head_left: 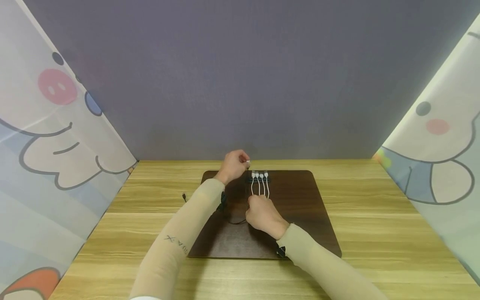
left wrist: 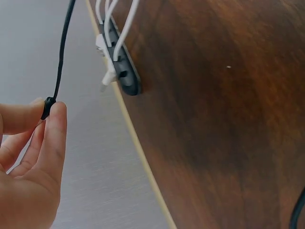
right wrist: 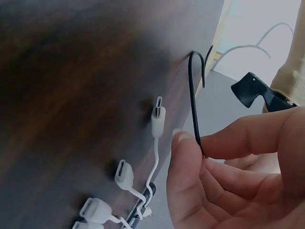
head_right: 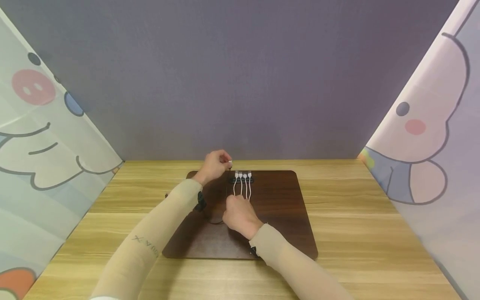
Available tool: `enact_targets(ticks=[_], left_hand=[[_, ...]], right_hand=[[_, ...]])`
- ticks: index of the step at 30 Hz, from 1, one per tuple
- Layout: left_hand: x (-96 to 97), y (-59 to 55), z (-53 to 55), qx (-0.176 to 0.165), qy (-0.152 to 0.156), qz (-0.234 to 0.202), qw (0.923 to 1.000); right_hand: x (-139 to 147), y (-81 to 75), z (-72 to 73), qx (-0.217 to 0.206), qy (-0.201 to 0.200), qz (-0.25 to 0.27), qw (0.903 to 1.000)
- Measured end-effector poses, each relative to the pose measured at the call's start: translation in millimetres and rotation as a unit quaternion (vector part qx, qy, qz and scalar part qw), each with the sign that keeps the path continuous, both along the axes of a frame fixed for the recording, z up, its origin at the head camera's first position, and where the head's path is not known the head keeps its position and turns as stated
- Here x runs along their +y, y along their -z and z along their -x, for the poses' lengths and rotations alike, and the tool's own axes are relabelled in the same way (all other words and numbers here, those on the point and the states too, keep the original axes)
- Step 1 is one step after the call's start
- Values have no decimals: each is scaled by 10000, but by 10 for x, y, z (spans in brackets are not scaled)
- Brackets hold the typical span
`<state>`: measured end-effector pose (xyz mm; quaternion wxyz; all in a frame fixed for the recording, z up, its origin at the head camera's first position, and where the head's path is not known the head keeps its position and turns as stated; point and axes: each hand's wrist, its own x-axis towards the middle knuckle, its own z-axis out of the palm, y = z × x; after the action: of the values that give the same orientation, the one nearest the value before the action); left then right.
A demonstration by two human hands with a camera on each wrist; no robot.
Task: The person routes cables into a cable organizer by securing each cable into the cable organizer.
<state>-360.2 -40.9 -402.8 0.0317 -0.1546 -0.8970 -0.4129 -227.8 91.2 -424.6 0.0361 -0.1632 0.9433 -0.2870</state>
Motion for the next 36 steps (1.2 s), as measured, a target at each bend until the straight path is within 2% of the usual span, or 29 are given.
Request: enact_targets(ticks=[9, 16, 26, 36], left_hand=[[43, 152, 24, -277, -42, 13, 9996], [58, 276, 71, -320, -119, 81, 9994], [67, 339, 69, -525, -289, 77, 9982], [74, 403, 111, -425, -292, 261, 9983]], right_hand=[[-23, 23, 54, -70, -95, -145, 9998], [-49, 31, 60, -74, -46, -379, 9992], [-71, 17, 37, -176, 4, -546, 9984], [-95, 31, 20, -88, -18, -793, 9968]])
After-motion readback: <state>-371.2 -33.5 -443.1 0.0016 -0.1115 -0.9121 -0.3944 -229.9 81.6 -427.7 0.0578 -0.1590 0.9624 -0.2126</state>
